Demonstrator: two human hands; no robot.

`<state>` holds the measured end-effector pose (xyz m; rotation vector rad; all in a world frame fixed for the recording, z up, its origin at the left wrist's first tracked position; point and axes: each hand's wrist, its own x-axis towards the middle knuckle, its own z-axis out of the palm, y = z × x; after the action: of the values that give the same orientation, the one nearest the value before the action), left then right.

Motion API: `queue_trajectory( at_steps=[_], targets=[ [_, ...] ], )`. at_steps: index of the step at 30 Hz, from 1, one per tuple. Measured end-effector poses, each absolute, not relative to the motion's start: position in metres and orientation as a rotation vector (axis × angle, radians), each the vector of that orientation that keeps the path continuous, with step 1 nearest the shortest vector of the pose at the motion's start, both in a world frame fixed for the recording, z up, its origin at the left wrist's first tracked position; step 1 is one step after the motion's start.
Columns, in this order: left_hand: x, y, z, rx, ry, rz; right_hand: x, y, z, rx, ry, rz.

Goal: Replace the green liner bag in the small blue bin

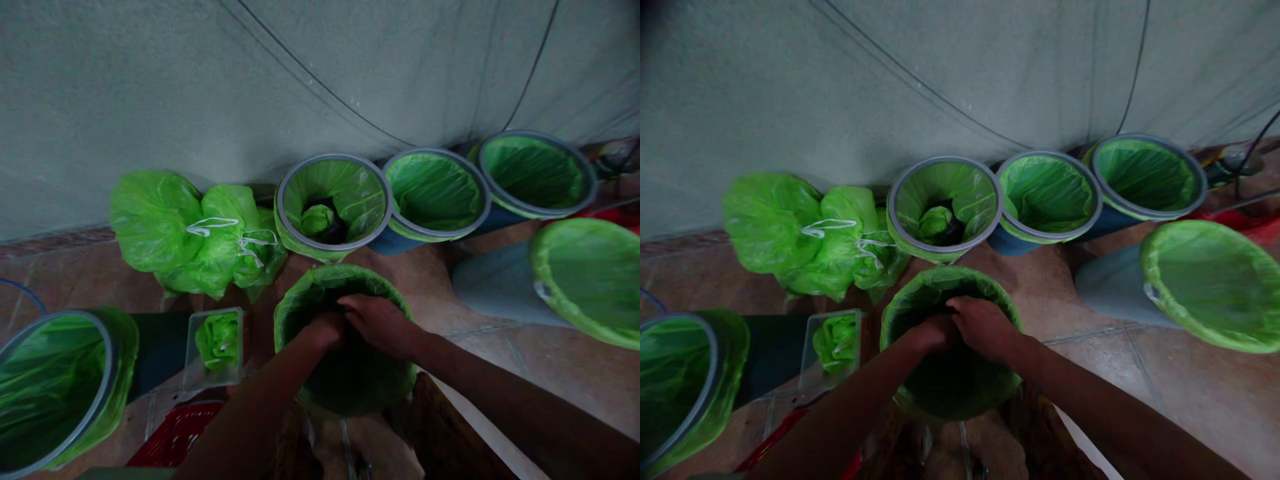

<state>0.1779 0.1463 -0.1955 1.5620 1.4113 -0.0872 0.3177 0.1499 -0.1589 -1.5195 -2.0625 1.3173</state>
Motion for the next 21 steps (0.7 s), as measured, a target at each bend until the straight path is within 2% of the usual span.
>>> queue_trajectory(
  at_steps=[3, 5, 7, 10, 15, 21],
  targets=[
    [0.155, 0.134, -0.159, 1.733, 1.367, -0.027, 0.366, 0.13, -0.134, -1.775, -1.791, 0.977],
    [0.13, 0.127, -0.138, 1.689, 1.559, 0.266, 0.392, 0.114, -0.136, -1.976, -1.57, 0.866],
    [0.103, 0.119, -0.128, 1.531, 1.876, 0.498, 0.407, 0.098, -0.151, -2.058, -1.408, 0.968],
    [0.07, 0.101, -0.14, 1.285, 2.15, 0.486, 0.408, 0.08, -0.179, -1.941, -1.242, 1.316],
    [0.056, 0.069, -0.18, 1.214, 1.995, 0.474, 0.397, 0.074, -0.195, -1.726, -1.154, 1.478],
    [0.066, 0.071, -0.173, 1.139, 1.986, 0.396, 0.397, 0.069, -0.192, -1.536, -0.745, 1.624]
  ],
)
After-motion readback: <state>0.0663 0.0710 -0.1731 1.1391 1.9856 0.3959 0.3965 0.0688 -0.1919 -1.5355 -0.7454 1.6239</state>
